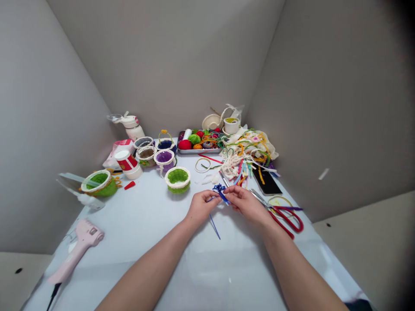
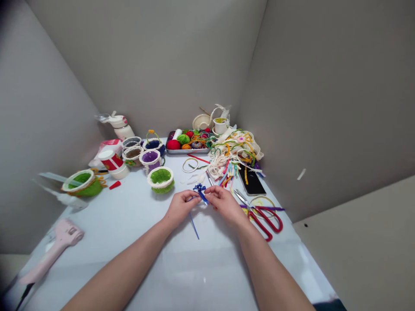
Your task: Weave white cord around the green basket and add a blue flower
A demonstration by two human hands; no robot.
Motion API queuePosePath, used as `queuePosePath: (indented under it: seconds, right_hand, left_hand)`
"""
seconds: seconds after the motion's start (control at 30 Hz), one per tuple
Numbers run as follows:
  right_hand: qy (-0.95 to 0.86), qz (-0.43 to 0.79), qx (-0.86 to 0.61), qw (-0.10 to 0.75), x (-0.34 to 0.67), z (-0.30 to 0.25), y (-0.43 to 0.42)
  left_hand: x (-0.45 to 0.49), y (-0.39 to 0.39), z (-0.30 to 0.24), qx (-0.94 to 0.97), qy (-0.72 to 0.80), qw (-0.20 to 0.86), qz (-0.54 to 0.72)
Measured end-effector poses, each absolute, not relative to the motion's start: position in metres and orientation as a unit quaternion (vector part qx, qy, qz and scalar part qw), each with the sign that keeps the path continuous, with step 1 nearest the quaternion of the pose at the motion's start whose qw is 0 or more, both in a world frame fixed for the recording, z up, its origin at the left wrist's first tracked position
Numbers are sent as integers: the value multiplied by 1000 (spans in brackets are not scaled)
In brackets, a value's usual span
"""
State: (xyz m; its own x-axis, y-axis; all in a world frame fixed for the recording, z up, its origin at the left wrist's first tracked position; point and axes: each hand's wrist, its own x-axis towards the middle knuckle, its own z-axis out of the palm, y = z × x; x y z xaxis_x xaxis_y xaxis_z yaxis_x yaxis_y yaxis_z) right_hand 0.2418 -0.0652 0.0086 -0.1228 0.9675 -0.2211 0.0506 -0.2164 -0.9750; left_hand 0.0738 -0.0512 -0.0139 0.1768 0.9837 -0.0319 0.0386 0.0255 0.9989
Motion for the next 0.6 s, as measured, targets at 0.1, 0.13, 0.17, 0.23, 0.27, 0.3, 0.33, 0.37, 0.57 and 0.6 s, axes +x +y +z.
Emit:
queuePosePath:
  seconds: [0.1,0.13,0.17,0.23,0.27,0.3,0.33,0.37,0.57,0.6]
  right_hand:
    - [-480,576,-523,405,241,8,-65]
    - [-477,579,-522,406,240,8,-65]
    - [-475,582,-522,405,240,8,-65]
    - [-471,588,-520,402,239,8,-66]
    - [-470,590,-519,400,239,9,-66]
    - [-471,592,-519,399,239,9,-66]
    - [-472,593,-518,397,239,9,-67]
    - [-473,593,-519,395,239,9,-67]
    - [-496,581,-516,389,241,8,-67]
    - [-497,581,-516,386,241,8,-67]
  left_hand:
    - [73,-52,-14,549,464,544,432]
    - [73,-52,-14,550,458,550,430]
    - [73,-52,-13,551,452,556,427]
    - [73,-52,-12,551,448,563,422]
    - [73,-52,-11,551,450,563,420]
    - [73,-52,-11,552,452,562,419]
    - [73,-52,-11,553,454,560,418]
    - [73,-52,-12,555,455,556,419]
    - [72,-53,-18,605,505,454,416]
    - [72,-53,-19,613,518,432,411]
